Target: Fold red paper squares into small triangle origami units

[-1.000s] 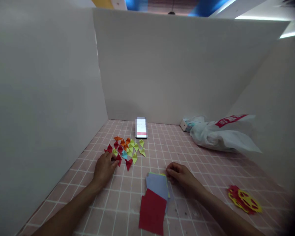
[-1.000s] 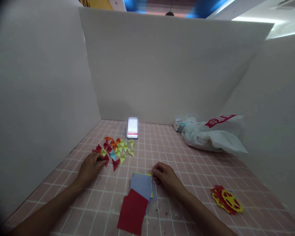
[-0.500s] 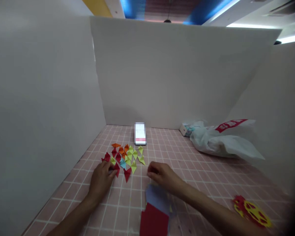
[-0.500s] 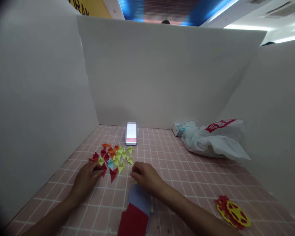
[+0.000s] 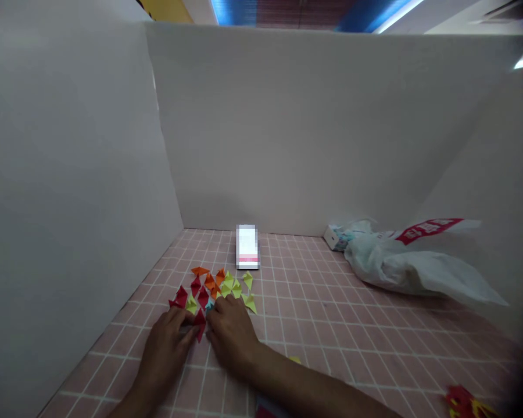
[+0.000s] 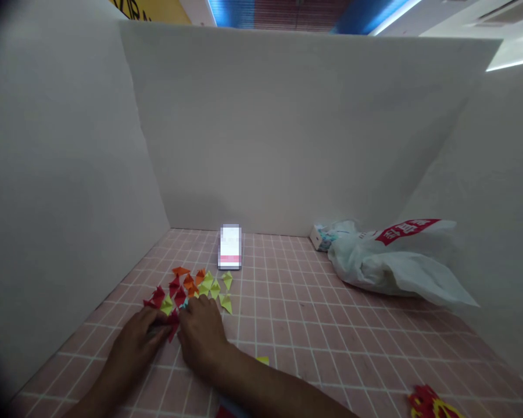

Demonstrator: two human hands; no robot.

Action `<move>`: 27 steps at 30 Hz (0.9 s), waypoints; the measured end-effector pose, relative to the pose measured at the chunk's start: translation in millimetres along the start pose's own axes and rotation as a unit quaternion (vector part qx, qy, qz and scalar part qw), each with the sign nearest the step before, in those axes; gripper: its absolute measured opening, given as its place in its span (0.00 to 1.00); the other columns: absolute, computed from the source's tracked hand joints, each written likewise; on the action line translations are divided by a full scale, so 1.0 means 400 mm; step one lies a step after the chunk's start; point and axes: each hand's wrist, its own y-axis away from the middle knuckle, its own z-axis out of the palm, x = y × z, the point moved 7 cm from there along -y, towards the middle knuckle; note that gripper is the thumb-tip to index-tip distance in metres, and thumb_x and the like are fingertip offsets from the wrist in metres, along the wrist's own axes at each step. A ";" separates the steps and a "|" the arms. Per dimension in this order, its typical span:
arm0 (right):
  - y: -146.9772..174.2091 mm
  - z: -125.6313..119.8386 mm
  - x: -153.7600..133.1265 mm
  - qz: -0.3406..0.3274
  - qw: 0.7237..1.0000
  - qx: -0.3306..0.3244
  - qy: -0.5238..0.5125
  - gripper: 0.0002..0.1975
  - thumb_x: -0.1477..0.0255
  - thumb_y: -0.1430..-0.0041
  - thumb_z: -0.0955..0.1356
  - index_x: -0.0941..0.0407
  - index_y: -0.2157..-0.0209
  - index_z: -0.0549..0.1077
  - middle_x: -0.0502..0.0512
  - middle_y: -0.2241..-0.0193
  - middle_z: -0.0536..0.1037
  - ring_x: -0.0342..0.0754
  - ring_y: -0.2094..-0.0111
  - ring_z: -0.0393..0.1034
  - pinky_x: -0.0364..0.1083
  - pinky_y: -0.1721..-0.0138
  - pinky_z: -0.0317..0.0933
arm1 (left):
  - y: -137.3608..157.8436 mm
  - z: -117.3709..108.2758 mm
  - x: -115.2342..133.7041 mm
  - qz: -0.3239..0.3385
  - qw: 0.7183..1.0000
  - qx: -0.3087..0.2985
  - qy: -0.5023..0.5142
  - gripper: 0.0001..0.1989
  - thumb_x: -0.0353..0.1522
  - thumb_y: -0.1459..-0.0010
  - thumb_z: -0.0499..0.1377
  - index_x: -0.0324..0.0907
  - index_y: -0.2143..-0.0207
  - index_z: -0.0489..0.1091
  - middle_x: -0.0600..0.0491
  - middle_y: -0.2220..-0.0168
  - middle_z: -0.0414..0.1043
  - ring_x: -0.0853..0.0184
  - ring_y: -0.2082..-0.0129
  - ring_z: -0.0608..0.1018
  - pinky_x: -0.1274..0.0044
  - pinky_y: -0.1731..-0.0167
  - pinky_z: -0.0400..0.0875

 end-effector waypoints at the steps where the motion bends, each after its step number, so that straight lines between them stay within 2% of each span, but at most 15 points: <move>1: -0.001 0.003 0.000 0.002 1.000 0.003 0.001 0.05 0.73 0.41 0.68 0.57 0.63 0.75 0.58 0.60 0.75 0.55 0.57 0.65 0.53 0.55 0.59 | 0.000 0.001 -0.003 -0.006 1.000 -0.001 0.004 0.05 0.34 0.43 0.57 0.44 0.69 0.72 0.49 0.65 0.74 0.55 0.62 0.75 0.67 0.59 0.67; 9: -0.003 0.029 -0.006 -0.028 1.000 0.014 0.001 0.05 0.72 0.38 0.67 0.56 0.65 0.75 0.57 0.62 0.76 0.55 0.58 0.65 0.52 0.57 0.57 | 0.002 0.013 -0.020 -0.006 0.999 -0.009 0.035 0.04 0.33 0.45 0.58 0.45 0.69 0.73 0.49 0.65 0.75 0.55 0.61 0.75 0.66 0.58 0.68; 17: -0.004 0.037 -0.013 -0.056 0.998 0.003 0.003 0.04 0.73 0.39 0.68 0.57 0.67 0.75 0.57 0.65 0.76 0.53 0.61 0.65 0.51 0.60 0.56 | 0.001 0.012 -0.002 0.002 0.999 -0.028 0.035 0.04 0.32 0.44 0.58 0.44 0.71 0.72 0.50 0.67 0.75 0.56 0.63 0.75 0.67 0.59 0.68; 24: 0.001 0.025 -0.002 -0.019 1.000 0.016 -0.016 0.05 0.74 0.39 0.68 0.56 0.60 0.72 0.56 0.62 0.76 0.53 0.59 0.65 0.51 0.57 0.56 | 0.001 0.014 -0.005 0.017 0.999 -0.028 0.031 0.04 0.34 0.44 0.59 0.45 0.70 0.72 0.51 0.67 0.75 0.58 0.64 0.76 0.69 0.60 0.68; 27: 0.000 0.023 0.001 -0.009 1.000 0.003 -0.020 0.03 0.73 0.38 0.68 0.57 0.62 0.72 0.56 0.62 0.76 0.53 0.59 0.65 0.50 0.57 0.56 | 0.000 0.010 -0.001 0.011 0.999 -0.027 0.016 0.04 0.33 0.44 0.59 0.44 0.70 0.72 0.50 0.67 0.75 0.57 0.64 0.75 0.68 0.61 0.67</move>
